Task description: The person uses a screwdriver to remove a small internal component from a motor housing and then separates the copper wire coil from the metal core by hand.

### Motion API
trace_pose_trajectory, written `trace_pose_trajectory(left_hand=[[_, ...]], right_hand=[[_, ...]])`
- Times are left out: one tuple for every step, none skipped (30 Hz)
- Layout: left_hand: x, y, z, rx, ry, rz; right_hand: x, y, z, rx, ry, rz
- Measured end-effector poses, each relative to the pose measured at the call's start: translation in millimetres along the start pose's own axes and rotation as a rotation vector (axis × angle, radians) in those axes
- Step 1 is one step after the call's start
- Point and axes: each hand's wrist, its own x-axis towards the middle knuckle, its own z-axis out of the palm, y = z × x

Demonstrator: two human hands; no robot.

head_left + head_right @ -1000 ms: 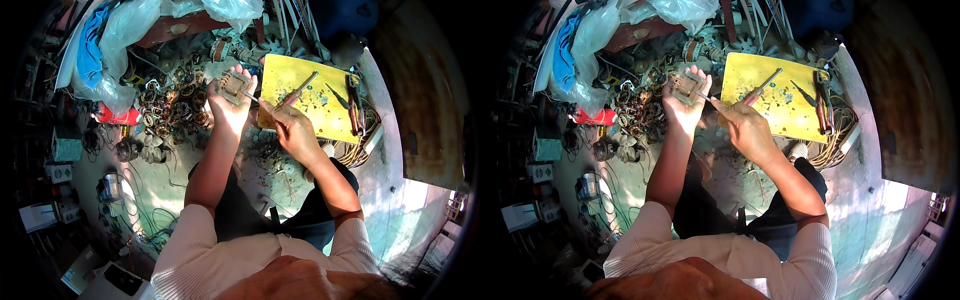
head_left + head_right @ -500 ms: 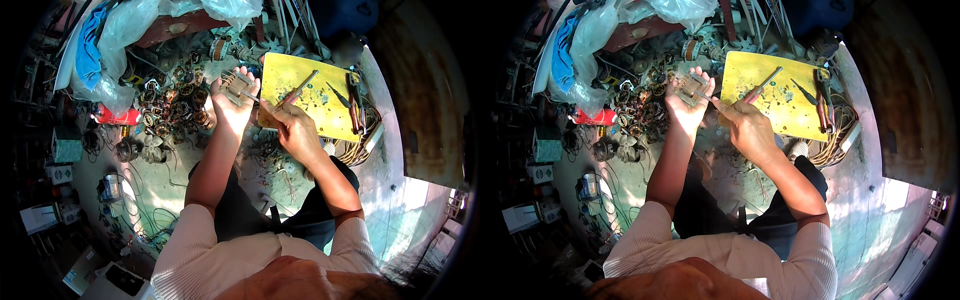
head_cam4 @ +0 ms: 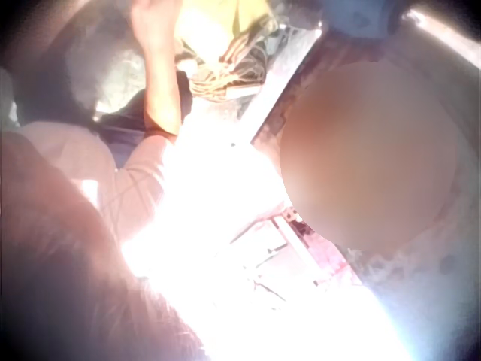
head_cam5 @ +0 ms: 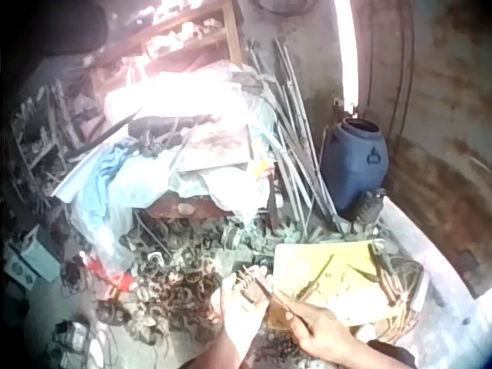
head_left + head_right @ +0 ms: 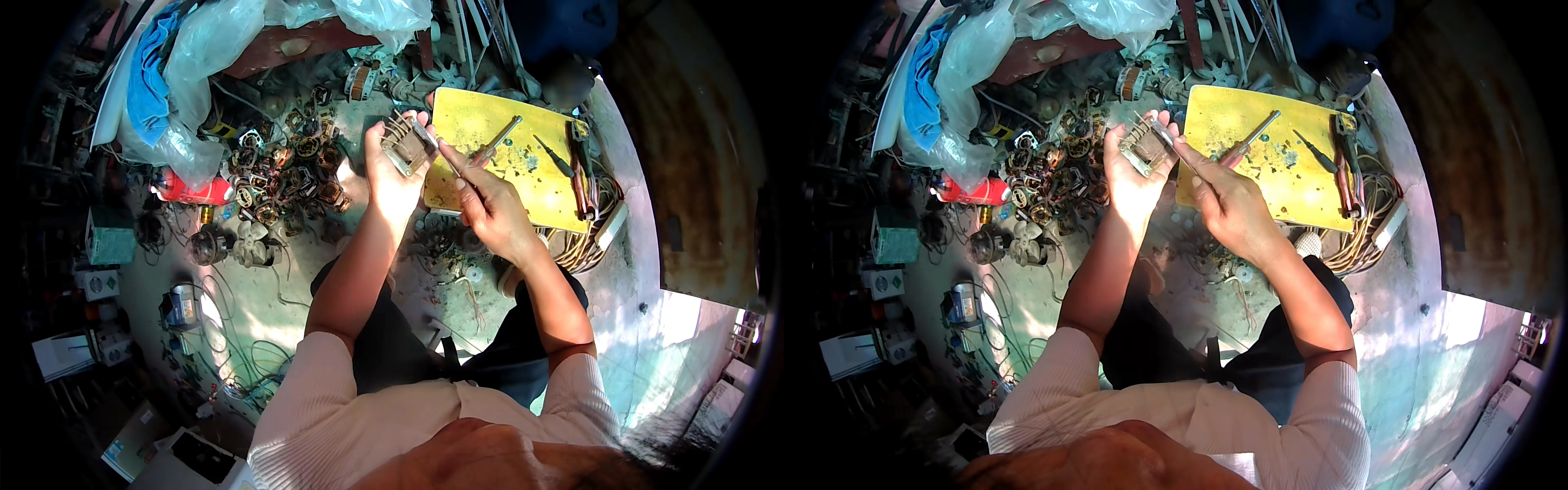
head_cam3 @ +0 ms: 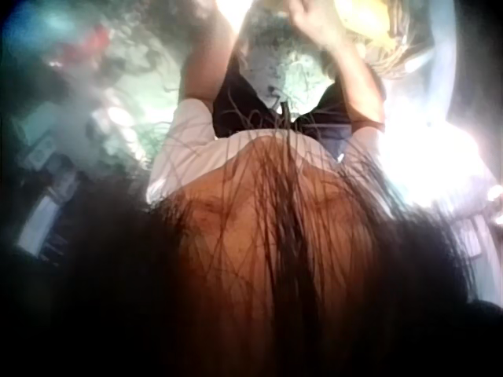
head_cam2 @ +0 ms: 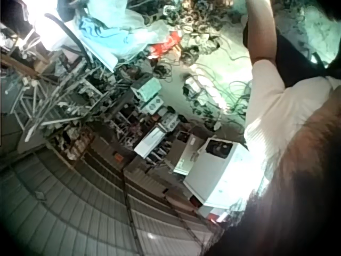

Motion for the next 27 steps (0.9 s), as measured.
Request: trace_pose_trajectory(left_hand=[[-1, 2, 1, 0.019, -0.048, 0.044], [-2, 4, 1, 0.024, -0.064, 0.064], [-3, 5, 2, 0.029, -0.081, 0.082], [-4, 4, 2, 0.051, -0.080, 0.097], [-4, 4, 3, 0.072, -0.081, 0.113], [-4, 3, 4, 0.094, -0.083, 0.127], [-5, 2, 6, 0.115, -0.061, 0.136], [-7, 1, 8, 0.135, -0.039, 0.142], [-8, 0, 8, 0.156, -0.017, 0.148], [-8, -1, 8, 0.160, -0.021, 0.146], [-9, -1, 8, 0.165, -0.024, 0.147], [-9, -2, 8, 0.170, -0.027, 0.148], [-8, -2, 8, 0.168, -0.026, 0.153], [-7, -2, 8, 0.166, -0.025, 0.157], [-7, -2, 7, 0.164, -0.024, 0.162], [-7, -2, 7, 0.168, -0.032, 0.168], [-7, -1, 7, 0.171, -0.039, 0.174], [-7, -1, 7, 0.175, -0.047, 0.181], [-8, -1, 7, 0.191, -0.043, 0.193], [-8, -2, 8, 0.208, -0.041, 0.203], [-8, -3, 9, 0.225, -0.039, 0.213], [-8, -4, 8, 0.231, -0.058, 0.213], [-8, -4, 7, 0.238, -0.076, 0.216], [-8, -4, 7, 0.245, -0.095, 0.217], [-8, -4, 7, 0.253, -0.088, 0.224], [-8, -4, 8, 0.261, -0.081, 0.231], [-8, -5, 9, 0.269, -0.074, 0.237]], right_hand=[[-2, -3, 3, -0.083, -0.046, -0.021], [-4, -3, 7, -0.116, -0.062, -0.027], [-6, -3, 10, -0.150, -0.077, -0.032], [-6, -2, 13, -0.140, -0.051, -0.065], [-6, -1, 15, -0.131, -0.023, -0.101], [-7, 0, 18, -0.122, 0.005, -0.136], [-6, 0, 19, -0.133, 0.020, -0.162], [-6, -1, 20, -0.146, 0.037, -0.187], [-5, 0, 21, -0.158, 0.053, -0.212], [-4, 1, 22, -0.169, 0.061, -0.226], [-3, 3, 23, -0.178, 0.068, -0.242], [-3, 5, 23, -0.187, 0.075, -0.258], [-2, 6, 24, -0.172, 0.088, -0.261], [-2, 7, 25, -0.158, 0.101, -0.264], [-2, 7, 25, -0.144, 0.114, -0.267], [-2, 7, 25, -0.144, 0.103, -0.250], [-2, 5, 24, -0.144, 0.092, -0.233], [-2, 4, 23, -0.144, 0.080, -0.217], [-2, 4, 23, -0.125, 0.074, -0.217], [-2, 4, 21, -0.108, 0.070, -0.215], [-2, 4, 21, -0.092, 0.066, -0.213], [-2, 4, 20, -0.098, 0.067, -0.212], [-2, 4, 20, -0.103, 0.067, -0.211], [-3, 4, 20, -0.109, 0.068, -0.211], [-2, 5, 20, -0.098, 0.070, -0.216], [-2, 6, 21, -0.088, 0.071, -0.222], [-1, 7, 21, -0.078, 0.073, -0.227]])
